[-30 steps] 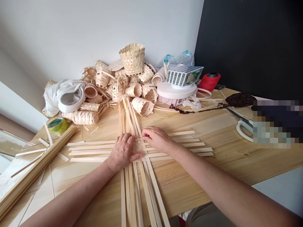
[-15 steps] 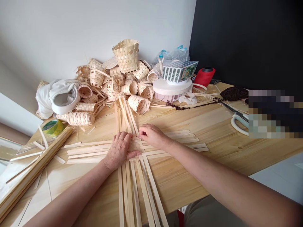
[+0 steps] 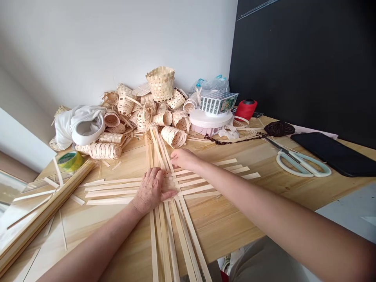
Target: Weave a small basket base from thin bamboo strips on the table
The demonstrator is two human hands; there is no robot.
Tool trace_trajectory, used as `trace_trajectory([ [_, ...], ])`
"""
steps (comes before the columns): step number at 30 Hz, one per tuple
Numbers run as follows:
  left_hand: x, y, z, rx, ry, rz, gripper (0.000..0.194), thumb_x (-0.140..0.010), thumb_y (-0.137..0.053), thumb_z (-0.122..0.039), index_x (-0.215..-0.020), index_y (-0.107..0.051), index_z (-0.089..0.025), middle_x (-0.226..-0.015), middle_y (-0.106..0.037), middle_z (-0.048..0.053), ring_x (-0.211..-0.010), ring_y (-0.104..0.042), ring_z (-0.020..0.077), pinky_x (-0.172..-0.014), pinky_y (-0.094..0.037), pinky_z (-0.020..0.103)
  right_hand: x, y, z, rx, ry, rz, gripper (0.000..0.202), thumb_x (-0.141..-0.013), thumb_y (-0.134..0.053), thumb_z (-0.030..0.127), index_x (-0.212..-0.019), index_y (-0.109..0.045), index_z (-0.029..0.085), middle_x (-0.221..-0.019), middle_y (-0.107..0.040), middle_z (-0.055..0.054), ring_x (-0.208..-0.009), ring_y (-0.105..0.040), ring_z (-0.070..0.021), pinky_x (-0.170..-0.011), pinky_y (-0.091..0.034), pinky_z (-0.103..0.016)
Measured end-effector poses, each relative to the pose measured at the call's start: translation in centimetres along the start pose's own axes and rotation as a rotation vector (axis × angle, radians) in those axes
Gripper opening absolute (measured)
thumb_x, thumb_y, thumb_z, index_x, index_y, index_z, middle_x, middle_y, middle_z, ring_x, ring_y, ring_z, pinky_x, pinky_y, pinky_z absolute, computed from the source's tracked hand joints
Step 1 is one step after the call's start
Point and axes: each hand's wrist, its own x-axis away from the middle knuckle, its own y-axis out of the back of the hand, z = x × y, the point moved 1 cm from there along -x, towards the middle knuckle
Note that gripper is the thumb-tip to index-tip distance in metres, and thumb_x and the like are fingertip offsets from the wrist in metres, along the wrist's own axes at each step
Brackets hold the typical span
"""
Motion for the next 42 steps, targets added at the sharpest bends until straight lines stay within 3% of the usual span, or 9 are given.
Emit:
trace_trajectory([
  [5,0.0,-0.1,0.1,0.002,0.01,0.03,0.058,-0.072,-0.05,-0.06,-0.106,-0.045,-0.013,-0.104,-0.05,0.013,-0.096,-0.046,0.0263,-0.08,-0.042,0.043,-0.4,-0.5,0.6,0.036,-0.021,0.003,0.021,-0.069,-0.058,0.021,-0.049,-0.055,0.016,-0.046,-0.053,0.001,-0.048,-0.049,-0.012,-0.046,-0.031,-0.023],
  [12,0.0,-0.4,0.2,0.015,0.051,-0.01,0.066,-0.065,-0.054,-0.064,-0.106,-0.044,-0.013,-0.103,-0.049,0.013,-0.095,-0.046,0.0264,-0.082,-0.042,0.043,1.1,-0.9,-0.1,0.029,0.027,-0.066,0.004,-0.068,-0.058,0.017,-0.065,-0.058,0.016,-0.063,-0.06,0.0,-0.059,-0.051,-0.0114,-0.052,-0.033,-0.021],
  [20,-0.4,-0.3,0.3,0.024,0.124,0.09,0.068,-0.064,-0.05,-0.068,-0.1,-0.047,-0.01,-0.098,-0.047,0.013,-0.091,-0.045,0.0264,-0.08,-0.042,0.044,1.8,-0.9,-0.7,-0.05,0.093,-0.092,0.009,-0.067,-0.06,0.014,-0.065,-0.052,0.017,-0.054,-0.053,0.006,-0.051,-0.045,-0.0081,-0.048,-0.029,-0.018],
  [28,-0.5,-0.2,0.4,0.01,0.12,0.109,0.059,-0.069,-0.052,-0.062,-0.099,-0.047,-0.011,-0.097,-0.047,0.013,-0.09,-0.045,0.0257,-0.079,-0.042,0.042,1.9,-0.8,-0.7,0.038,0.145,-0.078,0.008,-0.067,-0.058,0.011,-0.066,-0.053,0.017,-0.055,-0.051,0.005,-0.054,-0.045,-0.0085,-0.051,-0.029,-0.018],
  [33,-0.5,-0.4,0.4,0.006,0.097,0.082,0.061,-0.065,-0.055,-0.063,-0.099,-0.047,-0.012,-0.096,-0.048,0.012,-0.089,-0.044,0.0256,-0.08,-0.042,0.043,2.0,-1.0,-0.6,0.081,0.128,-0.079,0.006,-0.069,-0.058,0.014,-0.072,-0.056,0.018,-0.058,-0.056,0.004,-0.055,-0.047,-0.01,-0.051,-0.03,-0.02],
  [38,-0.4,-0.6,0.6,0.064,0.08,0.01,0.061,-0.062,-0.059,-0.062,-0.097,-0.047,-0.012,-0.095,-0.048,0.011,-0.09,-0.046,0.0258,-0.081,-0.043,0.044,2.1,-0.9,0.1,0.074,0.227,-0.258,0.009,-0.072,-0.054,0.01,-0.075,-0.059,0.017,-0.077,-0.064,-0.002,-0.072,-0.055,-0.0136,-0.065,-0.039,-0.023],
  [40,-0.4,-0.5,1.0,0.169,0.121,-0.039,0.054,-0.067,-0.06,-0.054,-0.098,-0.046,-0.012,-0.097,-0.048,0.012,-0.089,-0.049,0.0234,-0.08,-0.045,0.041,1.7,-1.0,0.2,-0.091,0.194,-0.216,0.011,-0.073,-0.053,0.01,-0.08,-0.059,0.017,-0.084,-0.065,-0.003,-0.076,-0.057,-0.013,-0.068,-0.041,-0.023],
  [42,-0.4,-0.5,1.6,0.291,0.204,-0.094,0.034,-0.078,-0.053,-0.038,-0.098,-0.046,-0.012,-0.098,-0.048,0.011,-0.085,-0.051,0.019,-0.076,-0.048,0.035,1.1,-1.1,0.4,-0.234,0.09,-0.094,0.015,-0.074,-0.052,0.01,-0.085,-0.059,0.016,-0.082,-0.066,-0.003,-0.071,-0.06,-0.0121,-0.061,-0.044,-0.021],
])
